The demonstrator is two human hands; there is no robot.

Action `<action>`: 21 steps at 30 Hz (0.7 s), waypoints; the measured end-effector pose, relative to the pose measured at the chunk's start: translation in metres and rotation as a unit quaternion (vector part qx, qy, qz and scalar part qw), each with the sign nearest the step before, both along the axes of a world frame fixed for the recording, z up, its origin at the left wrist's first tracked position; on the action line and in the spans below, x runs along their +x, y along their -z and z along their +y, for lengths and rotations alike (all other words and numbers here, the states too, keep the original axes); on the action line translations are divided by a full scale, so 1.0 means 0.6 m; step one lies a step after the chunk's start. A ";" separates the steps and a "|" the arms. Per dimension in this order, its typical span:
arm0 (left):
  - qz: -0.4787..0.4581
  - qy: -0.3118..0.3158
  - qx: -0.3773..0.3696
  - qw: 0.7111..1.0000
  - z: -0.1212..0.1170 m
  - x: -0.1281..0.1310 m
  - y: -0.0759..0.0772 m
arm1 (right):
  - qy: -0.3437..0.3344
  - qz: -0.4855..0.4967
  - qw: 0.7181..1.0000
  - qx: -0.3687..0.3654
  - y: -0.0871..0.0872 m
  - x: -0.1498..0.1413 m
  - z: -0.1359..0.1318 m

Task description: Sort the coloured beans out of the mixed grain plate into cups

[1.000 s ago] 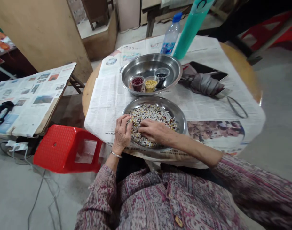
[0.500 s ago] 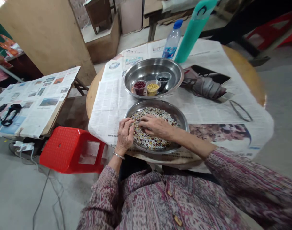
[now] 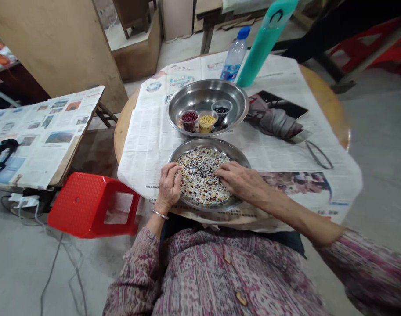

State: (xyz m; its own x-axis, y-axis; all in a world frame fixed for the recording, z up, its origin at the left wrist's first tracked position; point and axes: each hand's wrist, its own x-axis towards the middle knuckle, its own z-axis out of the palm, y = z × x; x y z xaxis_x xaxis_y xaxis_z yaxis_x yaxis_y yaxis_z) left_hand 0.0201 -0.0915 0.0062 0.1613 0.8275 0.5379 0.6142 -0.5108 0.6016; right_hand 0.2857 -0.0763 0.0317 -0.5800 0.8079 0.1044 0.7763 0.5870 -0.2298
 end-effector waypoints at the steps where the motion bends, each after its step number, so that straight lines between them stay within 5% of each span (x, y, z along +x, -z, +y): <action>1: 0.000 0.000 0.000 1.000 0.000 0.000 0.000 | 0.038 -0.010 0.999 0.011 0.001 -0.002 0.002; 4: 0.001 -0.001 -0.005 1.000 -0.001 0.000 -0.001 | 0.098 0.001 0.995 0.023 0.004 -0.012 0.009; 9: -0.010 0.006 0.000 1.000 -0.002 -0.001 -0.004 | 0.091 0.070 0.993 0.026 0.009 -0.054 0.001; 13: -0.011 0.005 -0.003 1.000 -0.002 -0.001 -0.004 | 0.101 0.012 0.994 -0.048 0.001 -0.097 0.003; 17: -0.009 0.002 -0.010 1.000 -0.002 -0.002 -0.002 | 0.063 0.054 0.987 -0.137 -0.010 -0.110 0.006; 21: -0.001 0.001 -0.013 1.000 -0.002 -0.002 -0.001 | 0.000 0.118 0.983 -0.142 -0.004 -0.090 -0.027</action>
State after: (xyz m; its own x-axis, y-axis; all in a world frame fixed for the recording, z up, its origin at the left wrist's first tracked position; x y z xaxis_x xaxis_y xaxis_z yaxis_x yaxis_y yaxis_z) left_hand 0.0186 -0.0927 0.0067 0.1616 0.8405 0.5172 0.6129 -0.4962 0.6149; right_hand 0.2317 -0.0923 0.0342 -0.5674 0.8234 0.0071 0.6811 0.4741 -0.5579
